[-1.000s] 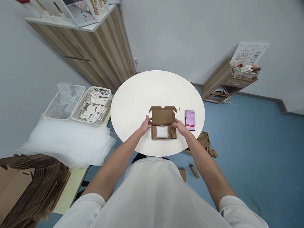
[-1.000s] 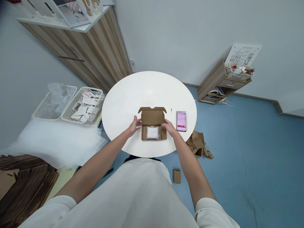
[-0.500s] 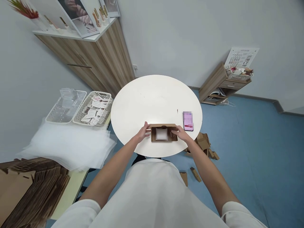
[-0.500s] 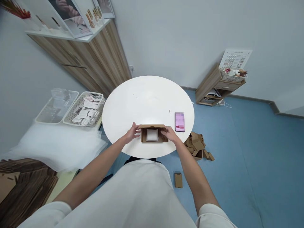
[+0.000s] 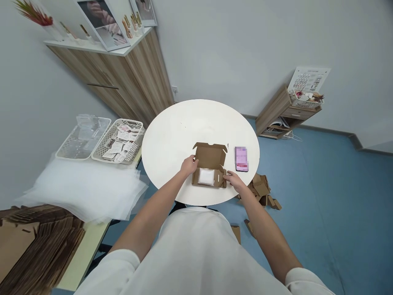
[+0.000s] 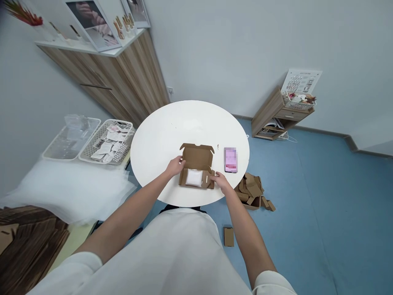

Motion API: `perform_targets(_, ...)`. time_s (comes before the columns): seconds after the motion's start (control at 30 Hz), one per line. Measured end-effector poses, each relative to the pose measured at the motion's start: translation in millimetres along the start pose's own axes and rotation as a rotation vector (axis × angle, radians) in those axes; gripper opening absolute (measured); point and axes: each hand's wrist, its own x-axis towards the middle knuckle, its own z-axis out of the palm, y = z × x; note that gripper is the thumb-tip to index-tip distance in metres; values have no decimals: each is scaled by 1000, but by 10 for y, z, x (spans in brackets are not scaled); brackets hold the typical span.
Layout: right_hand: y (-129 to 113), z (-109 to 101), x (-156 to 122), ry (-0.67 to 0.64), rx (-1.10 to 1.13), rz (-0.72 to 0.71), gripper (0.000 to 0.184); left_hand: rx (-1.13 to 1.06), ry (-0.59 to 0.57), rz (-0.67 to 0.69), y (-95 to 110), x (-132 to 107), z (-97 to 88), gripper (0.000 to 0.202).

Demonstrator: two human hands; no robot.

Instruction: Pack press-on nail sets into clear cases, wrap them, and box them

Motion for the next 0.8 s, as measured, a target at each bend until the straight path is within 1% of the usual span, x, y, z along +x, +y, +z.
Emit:
perform_targets(0.1,34,68,-1,-94,129,-67,50,4,15,-68,13,87,15,29)
perform_targets(0.17,47,118,17,-114,187,-136,42,-1,7,-82,8,129,23,30)
perform_targets(0.2,52,143,32,-90,186,-162,40,-2,-3,-84,3,146,25,31)
perform_targets(0.27,57,196,71,10,102,-189,39,1,-25,-79,-7,169,28,33)
perform_targets(0.37,41,275,124,168,-150,-191,42,-3,-55,-67,-23,191,32,35)
perform_targets(0.47,-3,336,140,228,-337,-201,51,-58,-78,-79,-51,204,47,36)
perform_targets(0.53,-40,354,142,250,-395,-213,65,-97,-84,-106,-81,213,60,38)
perform_targets(0.6,-76,346,156,242,-423,-227,82,-131,-94,-141,-111,233,69,43)
perform_targets(0.7,-125,282,221,137,-420,-238,99,-224,-107,-201,-133,306,64,48)
perform_targets(0.8,-173,186,310,8,-374,-240,106,-341,-141,-264,-113,429,51,50)
